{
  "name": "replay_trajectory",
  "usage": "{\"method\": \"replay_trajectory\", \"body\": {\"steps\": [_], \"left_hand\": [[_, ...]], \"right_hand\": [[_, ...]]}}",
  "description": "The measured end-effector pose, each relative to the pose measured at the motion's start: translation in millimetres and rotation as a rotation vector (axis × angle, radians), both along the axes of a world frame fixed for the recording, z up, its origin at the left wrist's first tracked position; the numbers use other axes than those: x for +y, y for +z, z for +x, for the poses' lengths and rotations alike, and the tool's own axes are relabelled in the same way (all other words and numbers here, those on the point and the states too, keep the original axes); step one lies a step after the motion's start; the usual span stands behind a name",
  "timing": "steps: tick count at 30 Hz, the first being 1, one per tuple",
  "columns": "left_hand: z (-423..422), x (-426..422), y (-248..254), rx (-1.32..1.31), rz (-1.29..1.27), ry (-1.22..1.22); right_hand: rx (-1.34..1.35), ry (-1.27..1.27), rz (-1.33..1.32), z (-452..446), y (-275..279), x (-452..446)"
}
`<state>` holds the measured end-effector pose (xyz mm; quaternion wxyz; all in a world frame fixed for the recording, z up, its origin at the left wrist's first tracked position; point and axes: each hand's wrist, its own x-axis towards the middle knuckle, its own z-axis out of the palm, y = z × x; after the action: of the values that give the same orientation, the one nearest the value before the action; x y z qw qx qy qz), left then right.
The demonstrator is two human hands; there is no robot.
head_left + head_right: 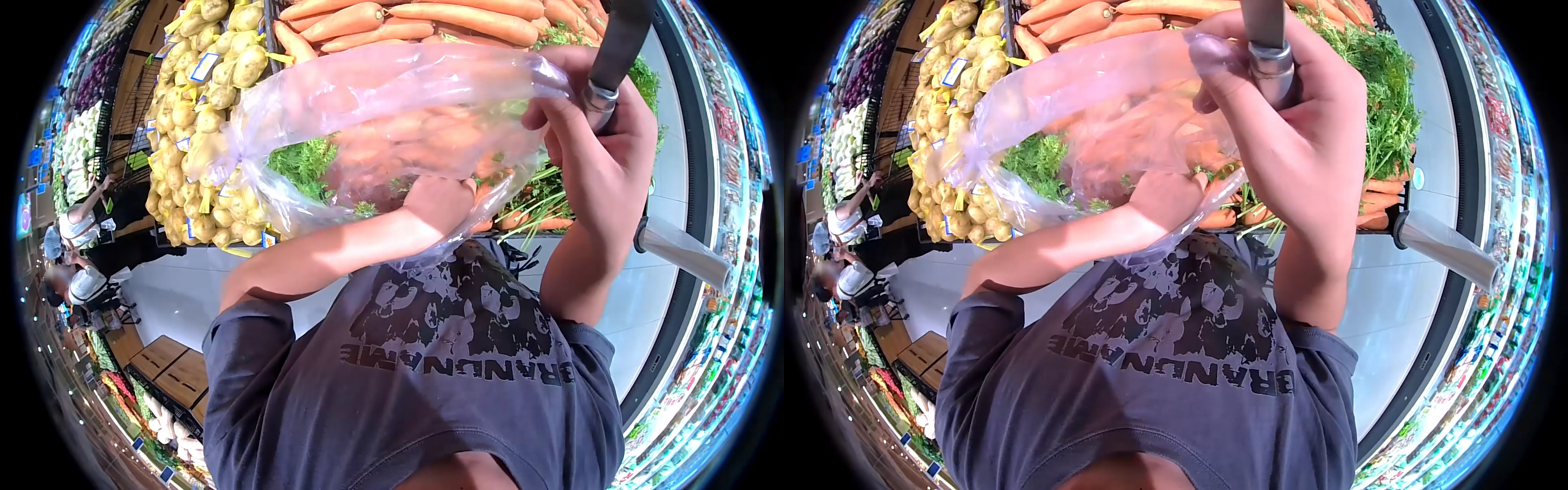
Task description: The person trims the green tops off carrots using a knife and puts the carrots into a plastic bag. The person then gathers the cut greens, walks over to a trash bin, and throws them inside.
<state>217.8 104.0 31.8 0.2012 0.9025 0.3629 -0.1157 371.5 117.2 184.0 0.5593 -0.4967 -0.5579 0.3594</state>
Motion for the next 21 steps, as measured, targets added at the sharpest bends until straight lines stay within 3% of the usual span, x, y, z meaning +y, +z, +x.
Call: {"method": "replay_trajectory", "body": {"steps": [5,7,12,14,16,18,19,21], "left_hand": [[1.3,-1.7,14.0,-0.072,0.019,-0.026],[1.2,-8.2,10.4,-0.227,0.053,0.078],[-13.6,-5.0,40.4,-0.318,-0.029,0.133],[-20.9,0.8,52.0,-0.574,-0.17,0.288],[-33.2,8.1,70.3,-0.617,-0.259,0.314],[-47.7,12.8,89.0,-0.689,-0.39,0.439],[-52.5,10.3,82.2,-0.908,-0.421,0.521],[-61.3,20.8,89.8,-1.058,-0.201,0.438]], "right_hand": [[0.001,-0.067,-0.024,10.3,-5.8,9.2],[-0.032,-0.148,0.002,19.3,-16.0,19.9],[-0.093,-0.307,0.034,45.4,-40.2,32.0],[-0.092,-0.303,0.005,52.1,-32.8,26.8],[-0.143,-0.305,-0.013,58.1,-29.8,18.2],[-0.01,-0.223,-0.043,63.2,-36.2,10.4],[-0.04,-0.188,-0.101,68.6,-40.2,4.2],[-0.07,-0.108,-0.163,67.5,-47.1,-4.5]]}}
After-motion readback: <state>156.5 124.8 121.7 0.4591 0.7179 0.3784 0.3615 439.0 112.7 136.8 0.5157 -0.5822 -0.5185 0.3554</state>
